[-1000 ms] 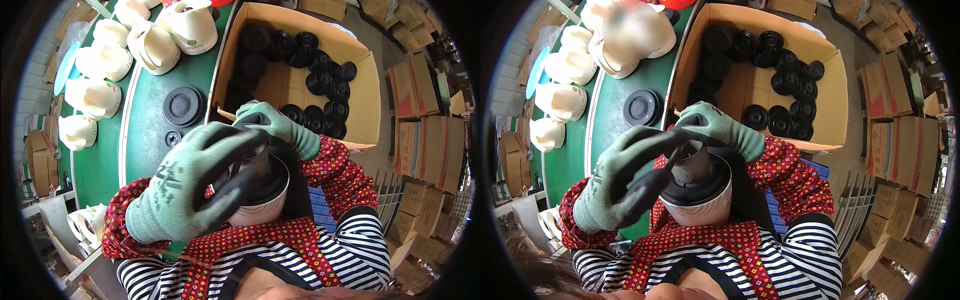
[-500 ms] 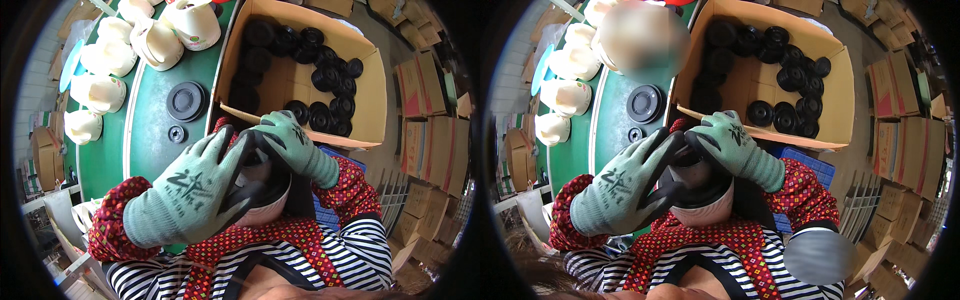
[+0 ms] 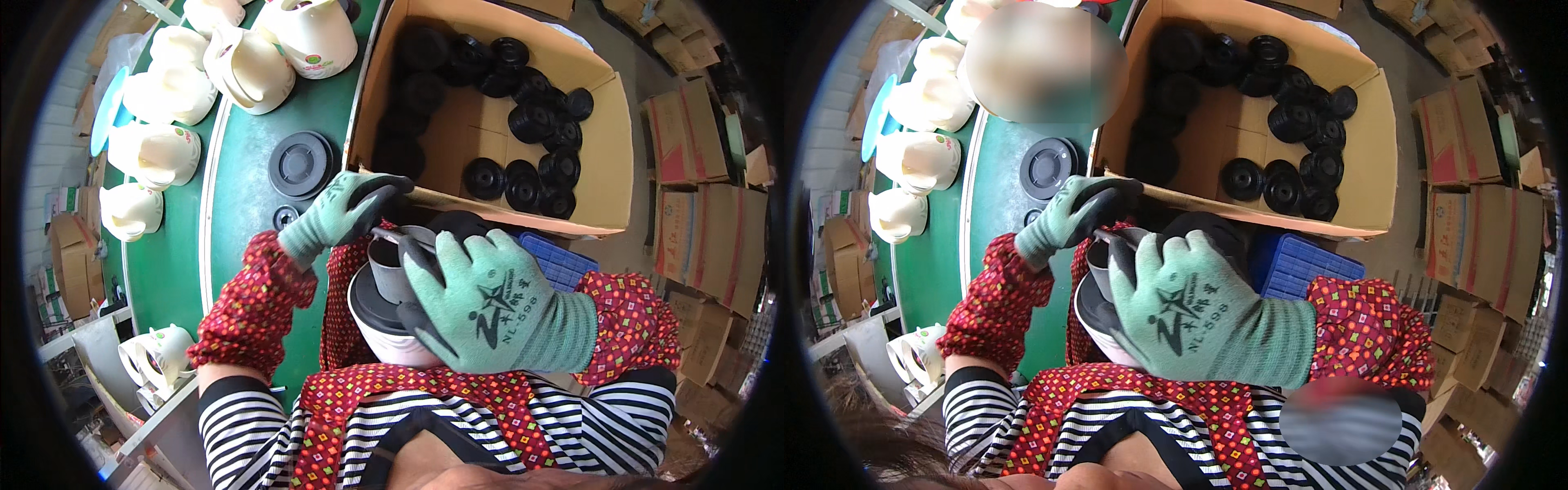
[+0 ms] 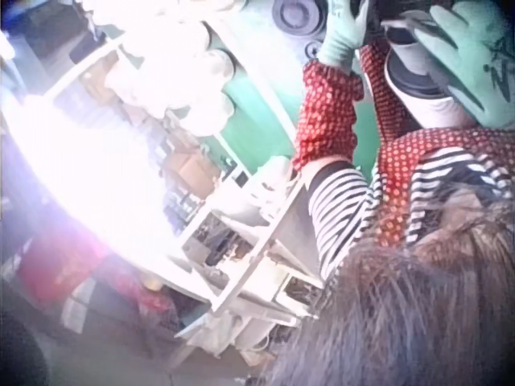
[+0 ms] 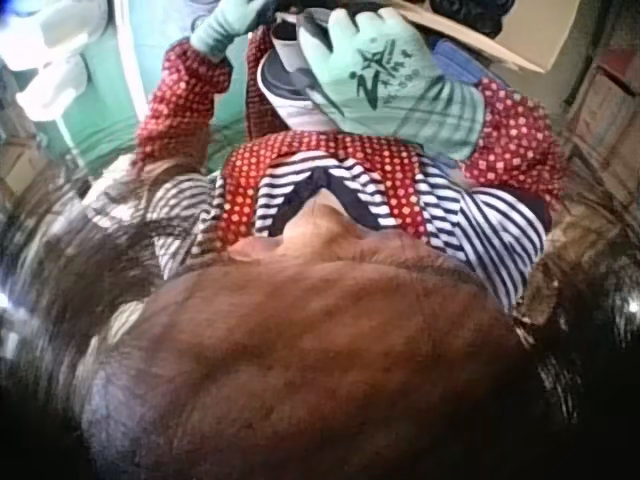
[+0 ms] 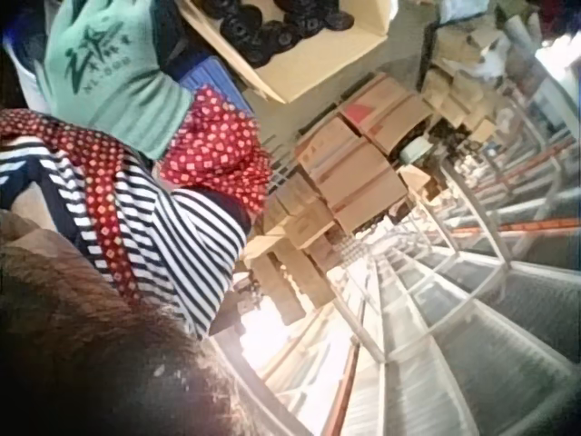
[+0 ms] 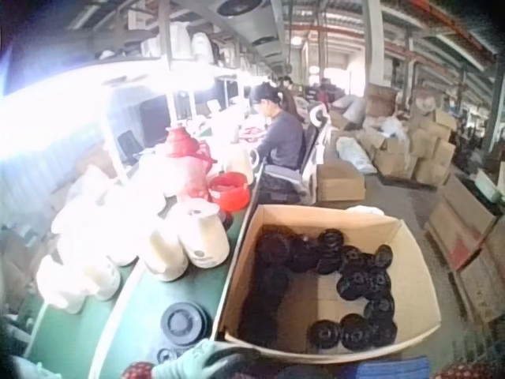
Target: The person assembles white plastic kettles by inserting a metal strainer, placing a black lid, and adding a black base. The person handles each kettle one at a time, then places the completed units on a green conveyor belt.
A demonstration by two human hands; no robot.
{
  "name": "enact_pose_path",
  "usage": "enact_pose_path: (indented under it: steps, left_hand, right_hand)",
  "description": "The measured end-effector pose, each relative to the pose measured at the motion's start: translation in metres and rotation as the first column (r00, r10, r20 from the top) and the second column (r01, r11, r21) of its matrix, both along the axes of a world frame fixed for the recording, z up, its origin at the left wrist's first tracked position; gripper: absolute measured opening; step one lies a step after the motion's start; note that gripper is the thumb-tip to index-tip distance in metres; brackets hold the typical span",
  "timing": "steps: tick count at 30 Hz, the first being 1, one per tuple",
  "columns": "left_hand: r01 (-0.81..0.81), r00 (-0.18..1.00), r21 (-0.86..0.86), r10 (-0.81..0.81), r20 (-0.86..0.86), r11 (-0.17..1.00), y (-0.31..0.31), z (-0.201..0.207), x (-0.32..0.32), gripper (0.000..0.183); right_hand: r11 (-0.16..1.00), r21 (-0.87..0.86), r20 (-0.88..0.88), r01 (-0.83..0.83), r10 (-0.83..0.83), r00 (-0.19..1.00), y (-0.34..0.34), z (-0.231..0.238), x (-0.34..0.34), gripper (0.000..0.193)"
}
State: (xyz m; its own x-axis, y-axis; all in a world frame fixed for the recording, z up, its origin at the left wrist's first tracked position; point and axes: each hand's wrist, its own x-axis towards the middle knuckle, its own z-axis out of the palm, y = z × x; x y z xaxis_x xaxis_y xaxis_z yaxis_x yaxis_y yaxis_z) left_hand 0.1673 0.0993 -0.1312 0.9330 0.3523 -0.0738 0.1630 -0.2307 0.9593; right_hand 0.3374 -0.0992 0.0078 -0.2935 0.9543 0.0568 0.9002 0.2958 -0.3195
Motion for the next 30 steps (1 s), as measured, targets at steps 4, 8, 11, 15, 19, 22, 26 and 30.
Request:
enact_pose_path:
  steps: [4,8,11,15,19,22,26,30]
  left_hand:
    - [0.023,0.988,-0.224,0.013,0.156,0.974,-0.006,-0.027,0.03,0.04]
    - [-0.012,0.92,0.252,-0.088,0.382,0.968,-0.006,-0.081,0.034,0.037]
    - [-0.317,0.872,0.715,-0.106,0.478,0.623,0.003,-0.074,0.008,0.028]
    - [-0.297,0.952,0.344,0.25,0.175,0.891,-0.01,0.029,-0.042,0.024]
    - [-0.587,0.795,0.391,0.595,0.115,0.709,-0.025,-0.03,-0.147,0.026]
    - [-0.623,0.651,0.47,0.748,-0.131,0.625,-0.065,-0.071,-0.227,0.021]
    - [-0.54,0.482,0.664,0.837,-0.259,0.517,-0.115,-0.081,-0.271,0.022]
    - [-0.512,0.448,0.633,0.809,-0.38,0.581,-0.134,-0.083,-0.276,0.036]
  right_hand:
    - [0.994,-0.063,0.182,-0.085,0.095,0.979,0.01,0.017,-0.026,0.052]
    - [0.992,-0.04,0.433,-0.122,0.127,0.892,0.012,0.021,-0.045,0.054]
    - [0.991,0.102,0.177,-0.084,0.065,0.982,0.019,0.011,-0.026,0.043]
    - [0.957,0.281,-0.125,0.078,-0.044,0.991,0.022,0.015,0.002,0.055]
    - [0.986,0.169,-0.238,-0.001,0.042,0.97,-0.009,-0.006,0.02,0.076]
    - [0.992,0.124,-0.428,-0.038,0.088,0.9,-0.034,-0.053,0.001,0.079]
    - [0.957,0.262,-0.537,0.129,0.033,0.843,-0.04,-0.089,-0.015,0.059]
    - [0.955,0.231,-0.591,0.185,-0.013,0.807,-0.017,-0.076,-0.024,0.048]
